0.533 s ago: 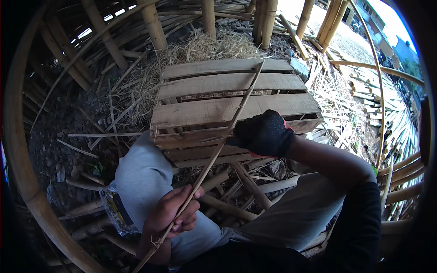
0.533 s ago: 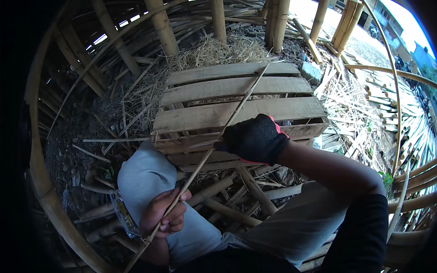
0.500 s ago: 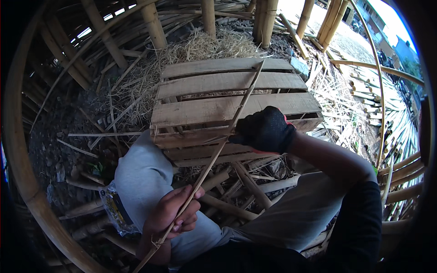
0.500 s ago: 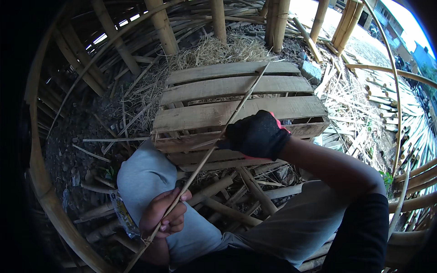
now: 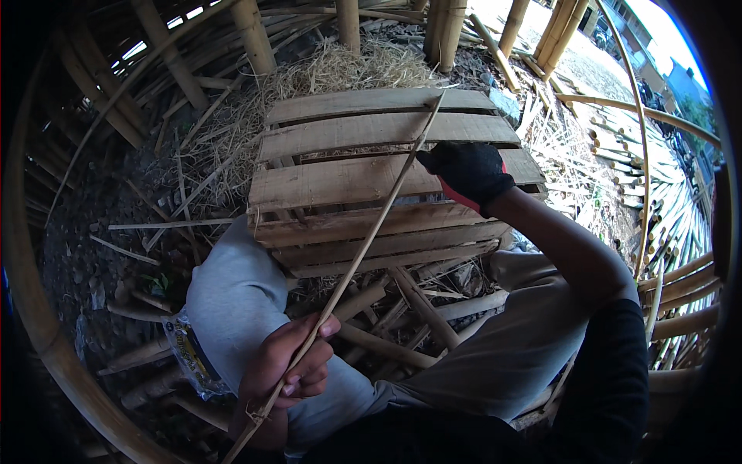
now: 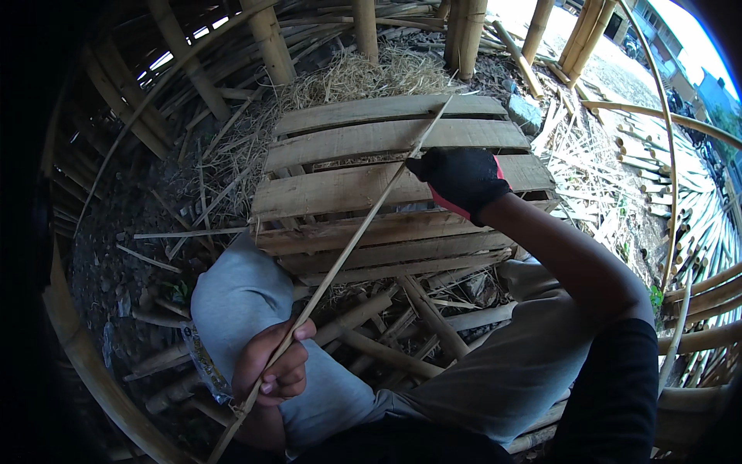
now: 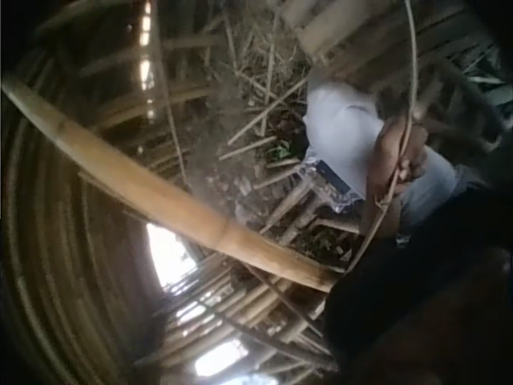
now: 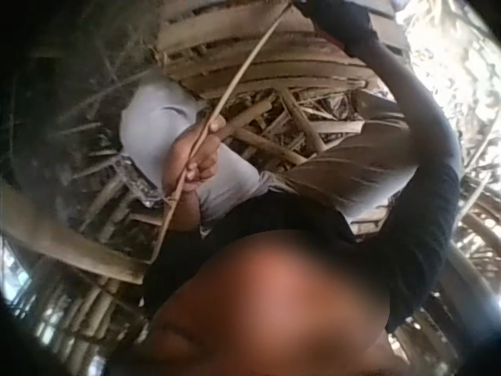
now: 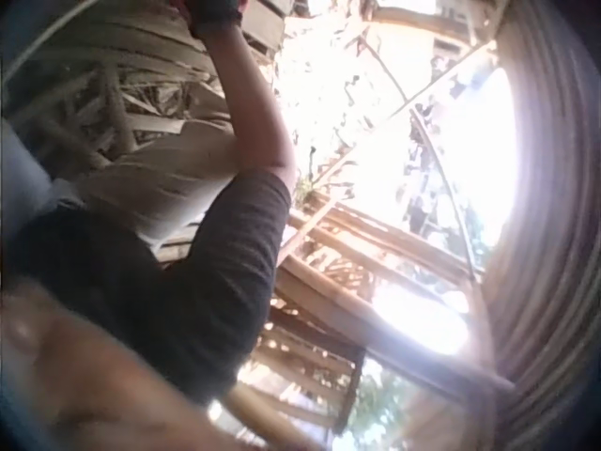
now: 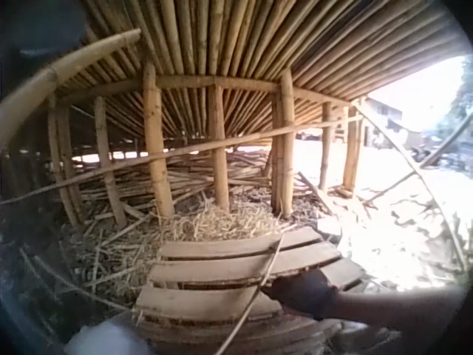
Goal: The person uses a knife to shave and smooth a thin bamboo stick held in the left hand. The person repeatedly scrapes along the stick's length, rotating it to work different sides, while seated in a bamboo-framed workspace.
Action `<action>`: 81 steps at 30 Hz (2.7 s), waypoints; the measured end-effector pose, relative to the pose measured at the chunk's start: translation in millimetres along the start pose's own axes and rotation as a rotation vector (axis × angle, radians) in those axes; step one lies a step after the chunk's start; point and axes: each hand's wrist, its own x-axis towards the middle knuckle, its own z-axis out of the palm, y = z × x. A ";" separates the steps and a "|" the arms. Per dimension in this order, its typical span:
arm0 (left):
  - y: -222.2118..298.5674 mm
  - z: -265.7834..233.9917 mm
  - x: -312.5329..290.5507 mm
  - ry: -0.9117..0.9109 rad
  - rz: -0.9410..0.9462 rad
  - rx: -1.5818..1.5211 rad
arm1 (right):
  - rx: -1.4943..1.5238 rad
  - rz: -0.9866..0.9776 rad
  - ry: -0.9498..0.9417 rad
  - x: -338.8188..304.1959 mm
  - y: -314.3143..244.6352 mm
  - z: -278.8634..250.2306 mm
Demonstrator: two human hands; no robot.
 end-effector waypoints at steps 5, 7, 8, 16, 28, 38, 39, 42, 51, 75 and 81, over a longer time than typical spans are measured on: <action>-0.7 -6.2 5.2 -0.091 -0.031 -0.091 | 0.173 -0.274 0.145 -41.8 -90.5 -39.9; -5.7 -16.7 2.8 -0.128 -0.016 -0.221 | 0.053 -0.305 0.108 -21.8 -56.2 -16.9; -5.5 -24.6 7.3 -0.171 -0.003 -0.283 | 0.095 -0.240 0.097 -15.3 -36.3 -3.5; -6.0 -20.4 8.5 -0.208 -0.058 -0.239 | 0.167 -0.325 0.289 -33.8 -92.4 -29.4; -11.0 -22.8 1.9 -0.126 0.002 -0.244 | -0.121 -0.225 0.100 2.2 -18.3 0.1; -6.3 -24.4 6.7 -0.219 -0.024 -0.318 | 0.099 -0.317 0.074 -23.5 -75.2 -30.9; -5.7 -23.4 5.0 -0.183 -0.019 -0.273 | 0.067 -0.252 0.046 -8.9 -52.2 -24.2; -1.5 -4.6 2.8 -0.060 -0.024 -0.127 | 0.012 0.048 -0.101 10.6 -2.7 -9.8; 1.0 -7.6 1.2 0.030 -0.008 0.007 | 0.070 -0.292 -0.110 -15.1 -53.7 -37.8; 4.0 9.2 0.3 0.107 -0.035 0.276 | -0.177 -0.114 -0.077 1.6 6.7 -9.7; 3.0 8.1 -3.5 0.145 -0.038 0.295 | 0.215 -0.250 -0.049 -31.5 -90.1 -46.5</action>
